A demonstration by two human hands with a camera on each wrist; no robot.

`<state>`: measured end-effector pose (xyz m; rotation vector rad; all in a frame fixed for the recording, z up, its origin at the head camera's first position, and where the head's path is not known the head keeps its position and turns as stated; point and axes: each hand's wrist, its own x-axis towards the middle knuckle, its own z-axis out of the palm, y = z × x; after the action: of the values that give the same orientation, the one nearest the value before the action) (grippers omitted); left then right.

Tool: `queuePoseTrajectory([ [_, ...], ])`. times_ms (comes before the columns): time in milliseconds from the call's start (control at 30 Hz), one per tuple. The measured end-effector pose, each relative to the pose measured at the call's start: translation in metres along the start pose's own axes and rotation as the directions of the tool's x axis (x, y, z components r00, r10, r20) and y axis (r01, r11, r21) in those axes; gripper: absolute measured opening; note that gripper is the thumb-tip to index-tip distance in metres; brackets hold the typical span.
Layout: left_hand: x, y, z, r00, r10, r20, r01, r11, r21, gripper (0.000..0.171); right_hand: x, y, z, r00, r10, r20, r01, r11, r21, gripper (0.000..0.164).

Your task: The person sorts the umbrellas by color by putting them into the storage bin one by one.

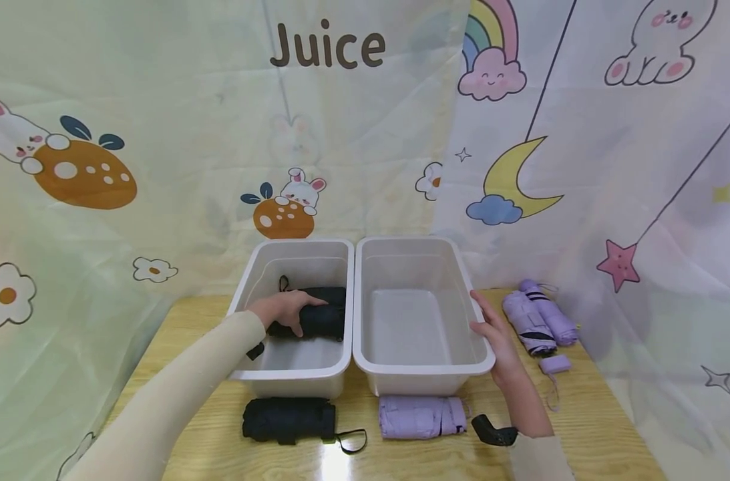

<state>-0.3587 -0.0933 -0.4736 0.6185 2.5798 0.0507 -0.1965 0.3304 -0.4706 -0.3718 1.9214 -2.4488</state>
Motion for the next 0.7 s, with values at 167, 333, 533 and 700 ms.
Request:
queuePoseTrajectory([
  [167, 0.001, 0.001, 0.001, 1.0, 0.008, 0.0, -0.008, 1.0, 0.005, 0.09, 0.0, 0.001, 0.0, 1.0, 0.0, -0.002, 0.0, 1.0, -0.008, 0.057],
  [333, -0.01, 0.005, -0.012, 0.998, 0.065, -0.021, -0.066, 0.997, -0.04, 0.077, 0.0, 0.0, 0.001, 1.0, -0.007, 0.009, 0.007, 1.0, -0.002, 0.058],
  [533, -0.042, 0.007, -0.039, 0.968, 0.202, -0.147, -0.224, 0.962, -0.156, 0.065, -0.001, -0.001, 0.002, 1.0, 0.003, 0.0, -0.003, 1.0, -0.026, 0.057],
  [700, -0.084, 0.016, -0.06, 0.9, 0.325, -0.29, -0.389, 0.9, -0.196, 0.058, -0.003, -0.002, 0.002, 1.0, 0.02, -0.002, -0.02, 0.999, -0.032, 0.058],
])
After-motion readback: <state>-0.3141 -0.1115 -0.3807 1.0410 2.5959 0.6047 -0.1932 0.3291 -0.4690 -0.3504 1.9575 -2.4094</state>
